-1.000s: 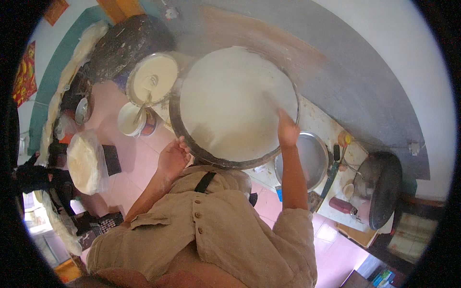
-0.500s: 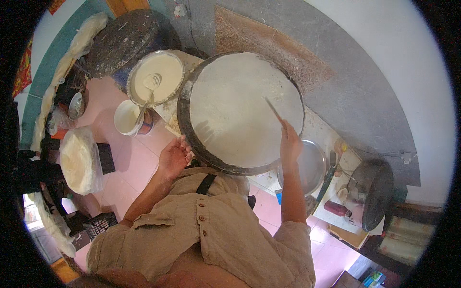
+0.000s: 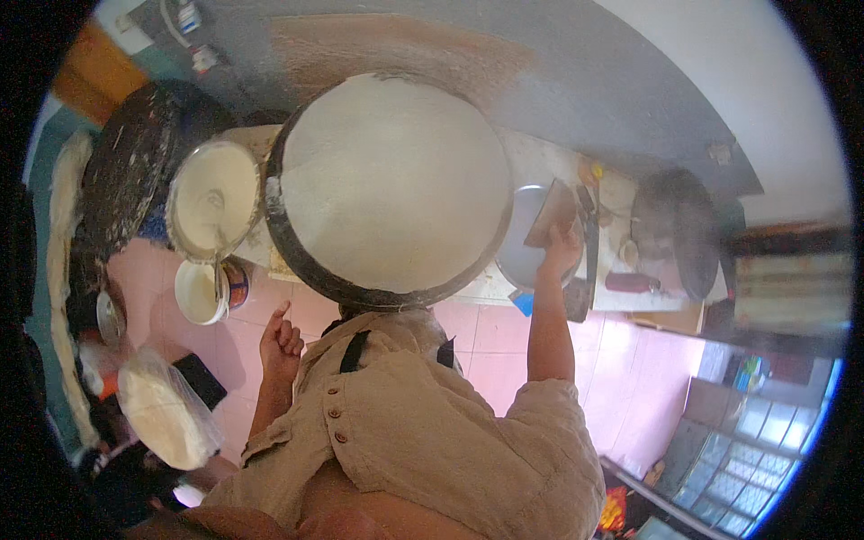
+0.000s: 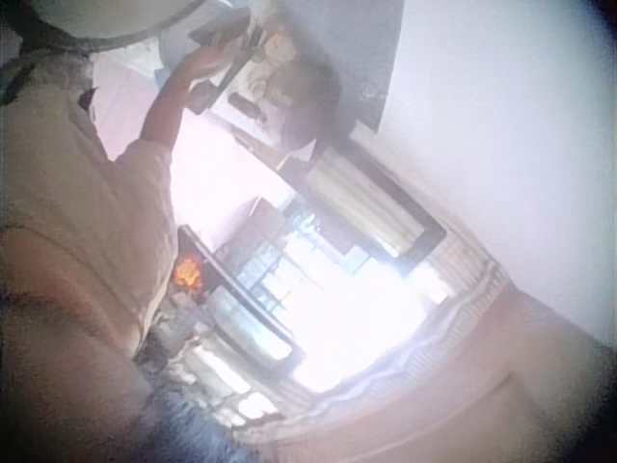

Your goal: The person ladles batter onto a large round griddle, spreads it into a thin circle using a wooden tool, then uses a blue plastic scraper to lift and remove the cooked crepe. The process is repeated with a second crepe.

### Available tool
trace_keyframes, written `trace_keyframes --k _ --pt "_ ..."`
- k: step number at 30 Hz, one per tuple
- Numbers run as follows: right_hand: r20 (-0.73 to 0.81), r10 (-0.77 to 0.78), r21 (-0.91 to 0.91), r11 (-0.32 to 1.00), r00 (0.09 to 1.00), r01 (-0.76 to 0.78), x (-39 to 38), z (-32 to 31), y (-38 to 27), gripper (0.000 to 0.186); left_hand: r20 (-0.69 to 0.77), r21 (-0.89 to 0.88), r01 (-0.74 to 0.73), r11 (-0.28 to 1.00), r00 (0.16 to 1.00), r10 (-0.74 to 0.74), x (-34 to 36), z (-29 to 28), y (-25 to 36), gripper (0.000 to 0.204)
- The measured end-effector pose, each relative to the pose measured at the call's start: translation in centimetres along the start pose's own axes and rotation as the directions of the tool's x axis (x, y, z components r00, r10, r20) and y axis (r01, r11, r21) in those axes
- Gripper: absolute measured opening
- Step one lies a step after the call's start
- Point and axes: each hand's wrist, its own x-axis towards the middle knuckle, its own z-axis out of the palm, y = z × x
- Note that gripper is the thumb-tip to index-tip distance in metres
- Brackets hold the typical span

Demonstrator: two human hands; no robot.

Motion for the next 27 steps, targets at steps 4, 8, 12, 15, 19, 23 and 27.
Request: trace_keyframes --k 4,8,12,15,19,23,27 --pt "-0.014 -0.146 -0.343 0.930 0.989 0.133 0.8 -6.0 13.2 0.035 -0.037 0.211 0.095 0.973 0.995 -0.089 1.0 -2.1 -1.9 0.040" --pt "0.081 0.208 0.033 0.977 0.975 -0.212 -2.5 -2.2 13.6 0.033 -0.051 0.331 0.136 0.934 0.991 -0.127 1.2 -2.5 -3.3 0.038" --pt "0.231 0.334 0.258 0.885 0.914 -0.388 -1.6 2.8 15.0 0.029 -0.039 0.459 0.094 0.884 0.996 -0.086 0.3 -0.2 -4.4 0.038" --pt "0.282 0.325 0.291 0.868 0.903 -0.403 0.1 6.6 16.5 0.030 -0.028 0.542 0.048 0.839 0.999 -0.039 -0.6 0.2 -6.1 0.039" --pt "0.193 0.317 0.092 0.936 0.929 -0.338 -0.1 9.6 12.4 0.033 -0.106 0.603 0.042 0.797 0.994 0.028 -3.0 1.6 -9.7 0.040" --pt "0.191 0.307 -0.013 0.950 0.932 -0.311 0.6 10.1 14.6 0.040 -0.161 0.659 0.186 0.729 0.981 -0.105 -4.2 5.9 -12.4 0.035" --pt "0.148 0.262 -0.035 0.965 0.954 -0.260 1.0 7.7 17.5 0.040 -0.078 0.636 0.137 0.759 0.990 -0.113 -3.2 7.1 -15.6 0.031"
